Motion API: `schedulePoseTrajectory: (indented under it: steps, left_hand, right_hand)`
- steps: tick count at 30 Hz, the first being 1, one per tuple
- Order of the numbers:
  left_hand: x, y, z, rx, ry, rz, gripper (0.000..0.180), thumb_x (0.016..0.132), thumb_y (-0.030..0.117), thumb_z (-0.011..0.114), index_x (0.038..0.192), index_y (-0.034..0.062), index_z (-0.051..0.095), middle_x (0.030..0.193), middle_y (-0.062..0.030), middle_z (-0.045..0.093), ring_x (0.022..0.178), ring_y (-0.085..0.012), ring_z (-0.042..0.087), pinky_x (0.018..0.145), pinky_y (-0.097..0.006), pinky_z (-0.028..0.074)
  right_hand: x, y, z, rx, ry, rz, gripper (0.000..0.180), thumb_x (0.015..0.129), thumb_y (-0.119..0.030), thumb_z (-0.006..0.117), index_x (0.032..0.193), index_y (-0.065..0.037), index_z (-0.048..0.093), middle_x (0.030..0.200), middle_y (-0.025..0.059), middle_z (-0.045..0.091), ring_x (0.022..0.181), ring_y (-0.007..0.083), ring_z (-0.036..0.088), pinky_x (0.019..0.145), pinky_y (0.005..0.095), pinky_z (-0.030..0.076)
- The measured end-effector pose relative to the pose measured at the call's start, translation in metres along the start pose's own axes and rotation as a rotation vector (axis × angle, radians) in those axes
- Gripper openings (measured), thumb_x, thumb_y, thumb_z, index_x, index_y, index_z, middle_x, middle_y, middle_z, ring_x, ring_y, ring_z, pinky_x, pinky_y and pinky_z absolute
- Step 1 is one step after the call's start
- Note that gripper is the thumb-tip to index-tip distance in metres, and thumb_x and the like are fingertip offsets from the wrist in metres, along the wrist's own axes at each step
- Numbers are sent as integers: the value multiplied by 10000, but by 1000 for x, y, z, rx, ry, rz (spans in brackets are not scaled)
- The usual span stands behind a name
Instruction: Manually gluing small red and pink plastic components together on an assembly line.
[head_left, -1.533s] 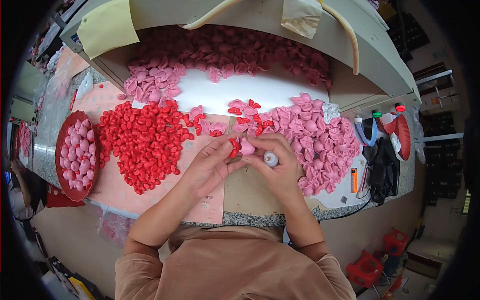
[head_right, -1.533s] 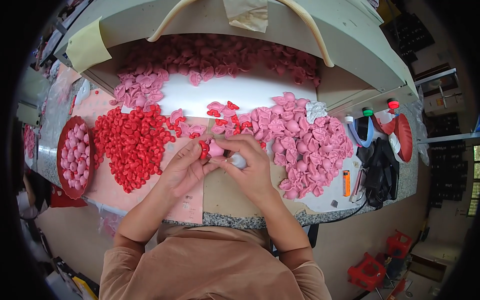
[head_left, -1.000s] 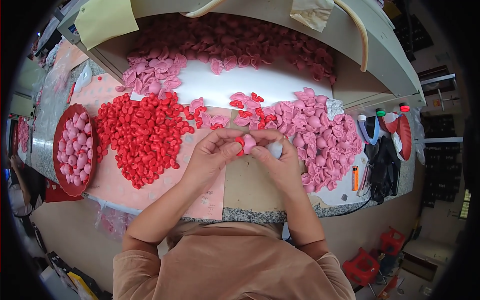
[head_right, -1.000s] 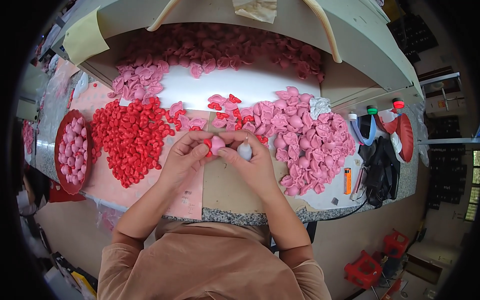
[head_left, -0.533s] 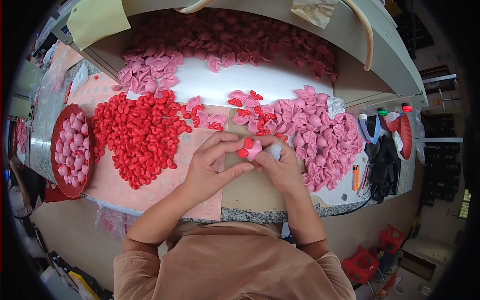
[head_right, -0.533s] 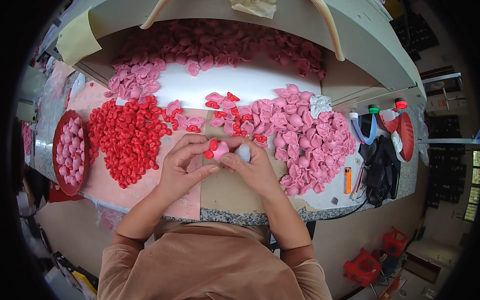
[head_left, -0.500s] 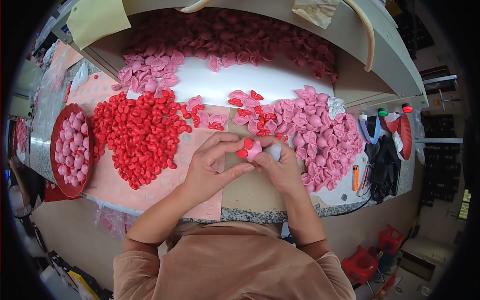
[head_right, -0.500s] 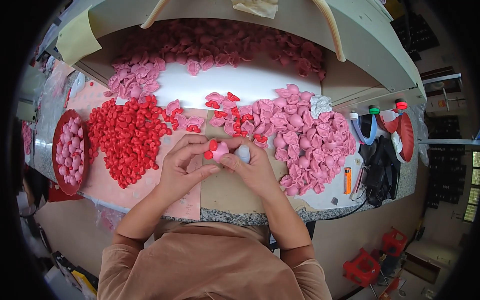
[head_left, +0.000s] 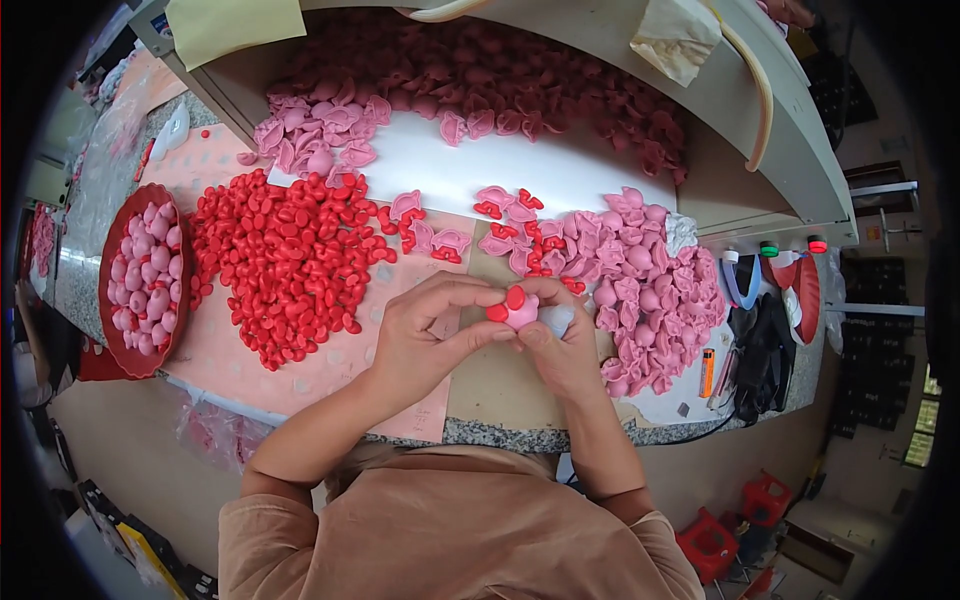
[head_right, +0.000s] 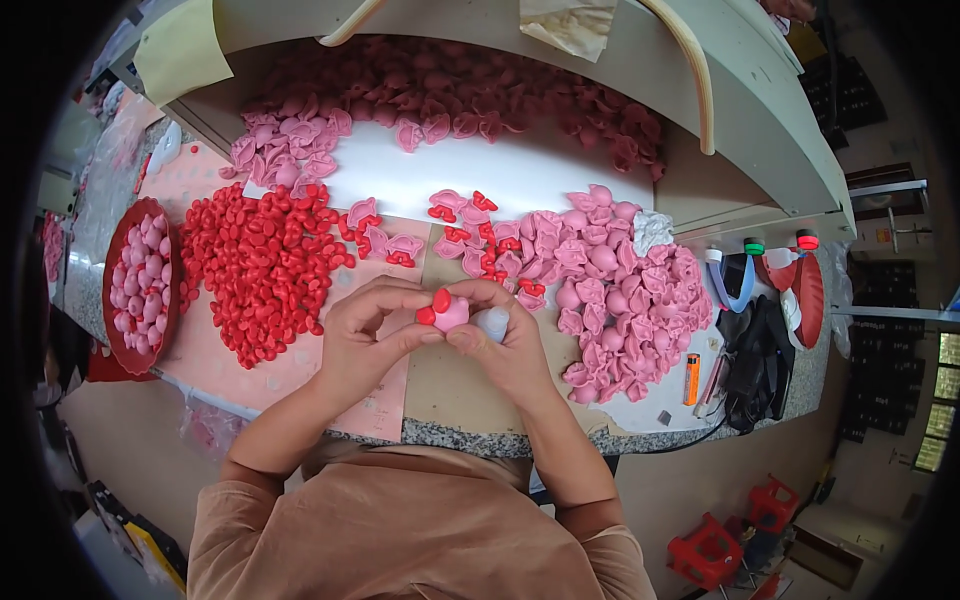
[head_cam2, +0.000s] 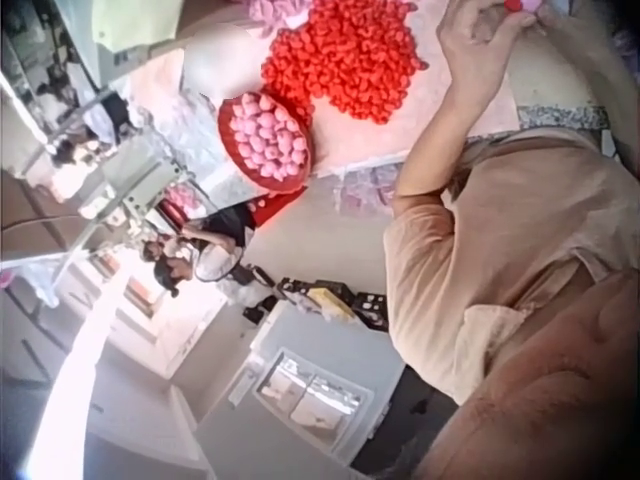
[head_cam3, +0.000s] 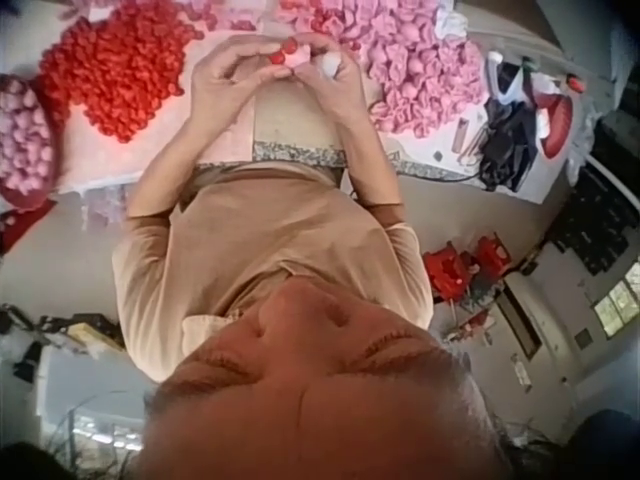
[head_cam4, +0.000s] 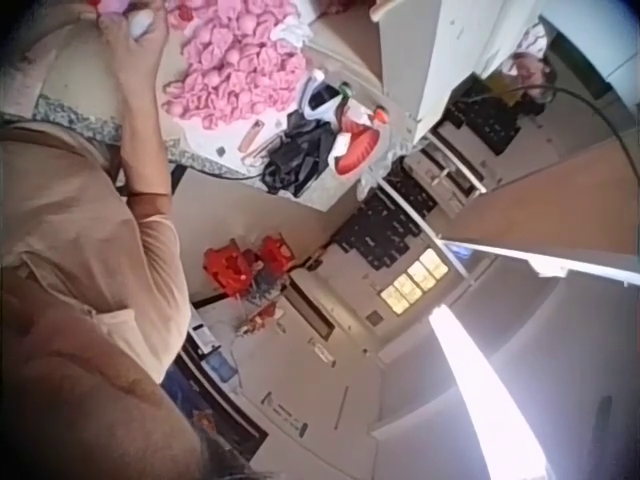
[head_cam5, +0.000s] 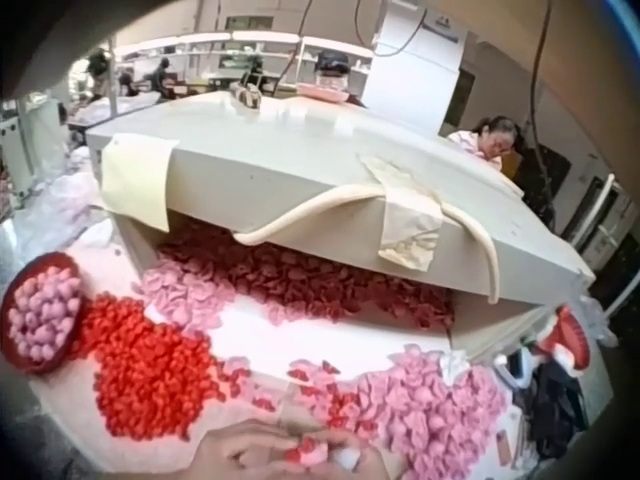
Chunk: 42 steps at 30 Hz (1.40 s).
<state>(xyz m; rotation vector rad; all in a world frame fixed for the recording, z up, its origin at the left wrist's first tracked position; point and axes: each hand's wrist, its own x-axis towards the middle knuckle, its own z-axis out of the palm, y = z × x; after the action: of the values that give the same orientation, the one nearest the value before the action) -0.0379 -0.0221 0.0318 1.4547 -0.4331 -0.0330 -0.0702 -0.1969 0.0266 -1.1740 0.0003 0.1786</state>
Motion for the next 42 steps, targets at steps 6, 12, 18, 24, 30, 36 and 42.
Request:
schedulePoseTrajectory:
  steps: [6, 12, 18, 24, 30, 36, 42]
  left_hand:
    - [5, 8, -5, 169, -98, 73, 311, 680, 54, 748, 969, 41, 633, 948, -97, 637, 931, -205, 593, 808, -304, 468]
    - [7, 9, -7, 224, -95, 114, 297, 682, 61, 745, 957, 43, 636, 963, -70, 641, 953, -222, 584, 831, -336, 460]
    - [11, 11, -10, 245, -119, 201, 284, 701, 54, 727, 968, 39, 631, 950, -83, 639, 922, -230, 588, 817, -327, 463]
    - [5, 0, -5, -174, -116, -12, 300, 708, 25, 720, 990, 35, 619, 965, -77, 605, 961, -196, 567, 853, -315, 435]
    - [10, 10, -1, 55, -181, -8, 269, 716, -3, 711, 970, 49, 637, 987, -79, 575, 943, -159, 553, 824, -273, 430]
    - [2, -3, -3, 10, -130, -38, 202, 731, 3, 701, 922, 42, 649, 973, -78, 570, 971, -156, 539, 822, -263, 431]
    - [6, -12, -5, -303, -181, 25, 153, 784, -1, 650, 920, 60, 618, 1067, -82, 551, 1037, -195, 521, 932, -348, 400]
  right_hand:
    - [-4, 0, 1, -60, 11, -15, 405, 798, -152, 683, 1146, -20, 523, 1012, 22, 567, 886, 77, 517, 743, 219, 424]
    - [-4, 2, 6, -29, 30, -32, 381, 809, -124, 666, 1143, -10, 523, 1023, 28, 566, 906, 83, 515, 755, 224, 421]
    - [0, 1, 6, -100, 14, -105, 371, 801, -73, 663, 1143, -16, 531, 1017, 22, 562, 916, 89, 523, 782, 233, 428]
    - [-3, -12, 10, -181, 5, -153, 352, 778, -49, 678, 1107, -18, 557, 1023, 31, 570, 926, 102, 539, 791, 237, 436]
    - [0, -17, 4, -736, 23, -467, 358, 713, -42, 707, 1054, -32, 600, 1016, 103, 581, 908, 192, 581, 768, 287, 476]
    - [5, -15, 8, -854, 25, -544, 434, 624, 5, 739, 1034, -36, 605, 982, 111, 592, 890, 210, 588, 754, 296, 476]
    - [1, -16, 17, -630, 119, -522, 415, 639, -33, 763, 1028, -33, 615, 955, 105, 574, 854, 191, 571, 714, 283, 465]
